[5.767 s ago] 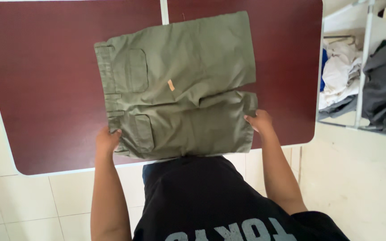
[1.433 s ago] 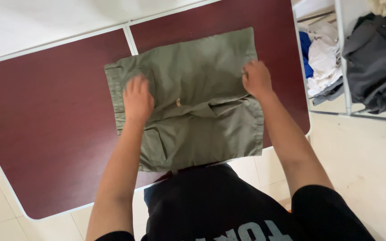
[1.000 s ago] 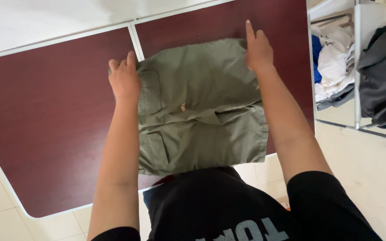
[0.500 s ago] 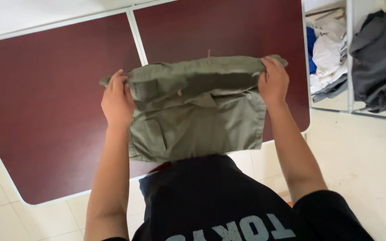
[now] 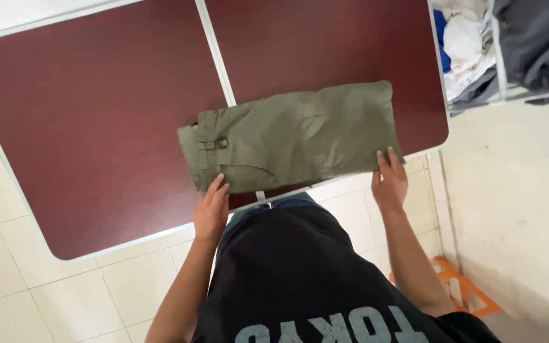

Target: The person takes a pair of shorts from a pile, spreads them flat on a table, and folds them into a rectangular shape.

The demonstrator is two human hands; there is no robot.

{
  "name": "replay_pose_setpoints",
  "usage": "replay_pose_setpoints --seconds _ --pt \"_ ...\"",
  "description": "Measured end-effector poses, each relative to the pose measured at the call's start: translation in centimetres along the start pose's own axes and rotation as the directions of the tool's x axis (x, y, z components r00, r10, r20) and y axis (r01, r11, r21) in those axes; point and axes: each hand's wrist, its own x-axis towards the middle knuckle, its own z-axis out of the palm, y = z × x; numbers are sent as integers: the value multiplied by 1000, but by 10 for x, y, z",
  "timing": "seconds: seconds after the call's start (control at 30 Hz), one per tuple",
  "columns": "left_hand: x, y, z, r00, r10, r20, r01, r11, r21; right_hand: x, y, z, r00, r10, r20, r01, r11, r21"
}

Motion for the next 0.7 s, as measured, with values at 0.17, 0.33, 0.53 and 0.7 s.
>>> replay_pose_setpoints --seconds 0.17,0.33,0.53,0.7 --pt "-26 -27 20 980 -87 181 58 986 155 -33 10 40 943 168 287 -87 958 -274" --pt "-31 -30 29 969 -65 236 21 982 186 -46 23 58 934 143 328 -48 959 -280" --pt "-19 -23 37 962 -95 255 44 979 200 -31 31 59 968 55 244 50 913 -404" --pt "-1 -19 52 967 -89 237 43 980 194 6 39 53 978 5 209 76 924 -375"
